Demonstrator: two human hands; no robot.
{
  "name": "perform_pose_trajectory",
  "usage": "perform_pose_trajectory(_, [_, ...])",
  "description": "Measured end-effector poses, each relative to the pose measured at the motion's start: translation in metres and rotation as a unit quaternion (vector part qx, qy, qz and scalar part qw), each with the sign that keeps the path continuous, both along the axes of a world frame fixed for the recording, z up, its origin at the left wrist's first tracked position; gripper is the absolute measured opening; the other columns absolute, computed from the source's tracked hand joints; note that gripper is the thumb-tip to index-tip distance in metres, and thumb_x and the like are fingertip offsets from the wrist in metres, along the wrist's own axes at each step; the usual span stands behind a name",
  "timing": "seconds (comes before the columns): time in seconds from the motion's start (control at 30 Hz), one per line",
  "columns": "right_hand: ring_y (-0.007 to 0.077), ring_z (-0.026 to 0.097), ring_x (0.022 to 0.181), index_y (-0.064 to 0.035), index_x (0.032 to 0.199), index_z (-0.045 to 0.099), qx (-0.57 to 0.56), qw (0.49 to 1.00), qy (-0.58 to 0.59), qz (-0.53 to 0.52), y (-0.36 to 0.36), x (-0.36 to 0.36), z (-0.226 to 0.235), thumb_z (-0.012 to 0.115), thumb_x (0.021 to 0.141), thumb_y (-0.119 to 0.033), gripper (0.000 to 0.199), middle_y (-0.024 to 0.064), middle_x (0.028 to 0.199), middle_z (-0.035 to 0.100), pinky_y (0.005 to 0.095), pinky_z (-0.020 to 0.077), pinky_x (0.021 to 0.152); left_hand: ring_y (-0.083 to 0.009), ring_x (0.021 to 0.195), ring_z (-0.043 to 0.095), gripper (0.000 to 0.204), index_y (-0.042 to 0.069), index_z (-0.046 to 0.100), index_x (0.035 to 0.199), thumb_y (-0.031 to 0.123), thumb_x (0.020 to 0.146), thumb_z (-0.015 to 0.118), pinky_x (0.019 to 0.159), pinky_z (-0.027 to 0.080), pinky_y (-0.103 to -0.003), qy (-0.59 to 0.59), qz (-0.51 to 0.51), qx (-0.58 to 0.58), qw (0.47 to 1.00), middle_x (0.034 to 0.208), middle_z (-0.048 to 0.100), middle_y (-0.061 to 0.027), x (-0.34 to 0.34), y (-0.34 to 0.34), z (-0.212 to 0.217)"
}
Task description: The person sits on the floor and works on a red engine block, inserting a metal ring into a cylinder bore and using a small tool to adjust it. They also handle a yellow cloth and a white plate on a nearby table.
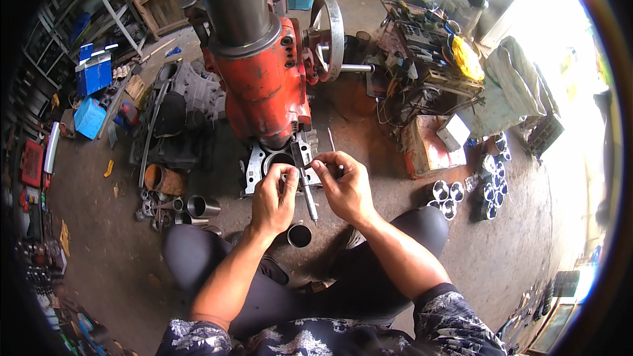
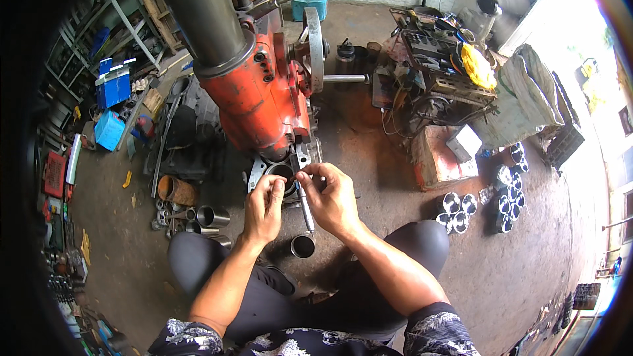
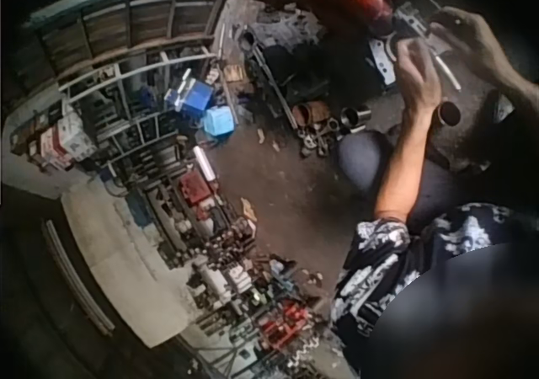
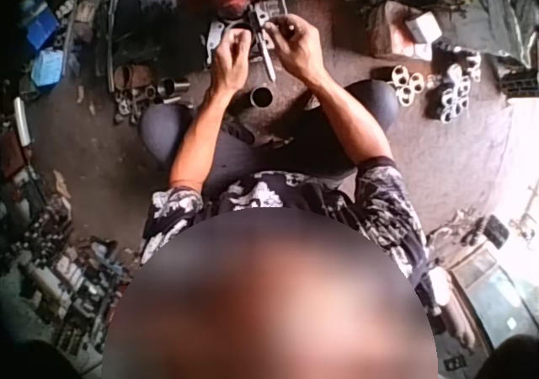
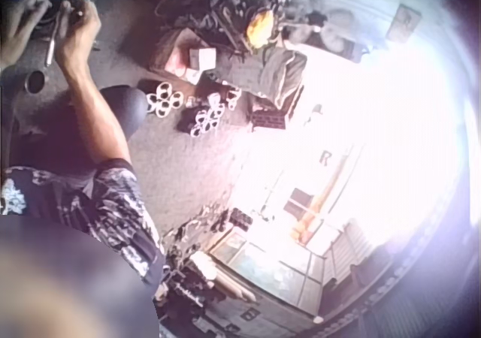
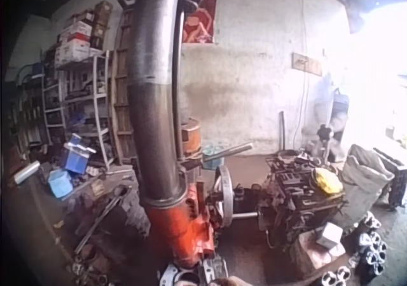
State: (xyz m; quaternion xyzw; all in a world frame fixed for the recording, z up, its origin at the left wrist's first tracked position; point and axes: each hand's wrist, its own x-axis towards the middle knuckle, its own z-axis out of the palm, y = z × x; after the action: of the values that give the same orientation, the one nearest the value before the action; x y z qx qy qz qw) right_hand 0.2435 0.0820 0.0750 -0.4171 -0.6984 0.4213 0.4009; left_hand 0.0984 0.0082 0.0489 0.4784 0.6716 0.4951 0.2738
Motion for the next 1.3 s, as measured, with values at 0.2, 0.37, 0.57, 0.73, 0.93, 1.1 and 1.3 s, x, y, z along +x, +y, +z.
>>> perform_pose_trajectory(0.2, [0.012, 0.056, 0.063, 0.0004, 0.092, 0.07, -0.019, 1.0, 0.001, -0.004, 0.002, 0.006, 0.004, 0.072, 0.09, -0.015, 0.016, 0.0089, 0.074, 0.066, 0.0289, 0.0468, 0.059, -0.007, 0.069, 0.05, 0.019, 0.004, 0.055, 0.1, -0.002, 0.085, 0.064, 0.064, 0.043, -0.025, -0.054, -0.026, 0.027, 0.998, 0.08, 0.055, 0.0007, -0.007, 0.002, 0.003])
perform_pose_trajectory(0.37, [0.0119, 0.056, 0.063, 0.0007, 0.092, 0.071, -0.04, 0.999, 0.007, -0.003, 0.005, 0.009, 0.009, 0.072, 0.091, -0.016, 0.017, 0.0085, 0.074, 0.066, 0.0287, 0.0467, 0.059, -0.0124, 0.08, 0.058, 0.031, 0.0, 0.062, 0.114, -0.005, 0.084, 0.069, 0.078, 0.05, -0.028, 0.079, -0.036, 0.093, 0.992, 0.096, 0.057, -0.0055, -0.017, 0.0, 0.005])
perform_pose_trajectory(0.57, [0.0112, 0.056, 0.065, 0.0009, 0.092, 0.071, -0.016, 1.0, -0.004, -0.016, 0.007, 0.016, 0.021, 0.072, 0.091, -0.016, 0.017, 0.0076, 0.072, 0.065, 0.0282, 0.0463, 0.061, -0.0101, 0.092, 0.063, 0.03, -0.005, 0.065, 0.119, 0.004, 0.091, 0.071, 0.082, 0.051, -0.025, -0.165, -0.035, 0.034, 0.985, 0.104, 0.067, -0.0055, -0.03, 0.005, 0.001])
perform_pose_trajectory(0.73, [0.005, 0.051, 0.064, 0.0021, 0.092, 0.07, -0.025, 0.998, 0.041, -0.036, 0.01, 0.022, 0.03, 0.072, 0.093, -0.016, 0.018, -0.0006, 0.07, 0.062, 0.0236, 0.0424, 0.058, -0.0095, 0.098, 0.063, 0.033, -0.004, 0.066, 0.121, 0.007, 0.09, 0.072, 0.091, 0.049, -0.026, -0.31, -0.065, -0.031, 0.948, 0.11, 0.071, -0.006, -0.037, 0.001, 0.01])
perform_pose_trajectory(0.93, [0.0012, 0.041, 0.049, -0.0016, 0.094, 0.068, -0.173, 0.953, 0.249, -0.004, 0.021, 0.039, 0.052, 0.07, 0.095, -0.016, 0.014, -0.005, 0.064, 0.054, 0.0189, 0.0308, 0.045, -0.0108, 0.099, 0.064, 0.039, -0.005, 0.065, 0.12, 0.012, 0.088, 0.077, 0.092, 0.049, -0.026, -0.367, -0.105, -0.019, 0.924, 0.109, 0.071, -0.0069, -0.029, 0.005, 0.022])
perform_pose_trajectory(1.1, [0.0033, 0.044, 0.048, -0.0021, 0.095, 0.067, -0.177, 0.914, 0.365, -0.005, 0.034, 0.051, 0.076, 0.071, 0.094, -0.018, 0.016, -0.0032, 0.065, 0.055, 0.0205, 0.0342, 0.044, -0.0083, 0.093, 0.063, 0.039, -0.005, 0.065, 0.12, 0.013, 0.088, 0.078, 0.084, 0.051, -0.024, -0.272, -0.132, -0.024, 0.953, 0.101, 0.07, -0.004, -0.003, 0.026, 0.029])
perform_pose_trajectory(1.3, [0.0032, 0.058, 0.075, 0.0038, 0.097, 0.069, -0.034, 0.924, 0.379, -0.042, 0.039, 0.056, 0.099, 0.07, 0.094, -0.01, 0.014, -0.0011, 0.081, 0.067, 0.0205, 0.0486, 0.068, -0.0102, 0.089, 0.063, 0.029, -0.001, 0.063, 0.115, 0.002, 0.086, 0.068, 0.081, 0.051, -0.027, -0.13, -0.26, 0.111, 0.95, 0.095, 0.068, -0.0046, 0.074, 0.135, 0.022])
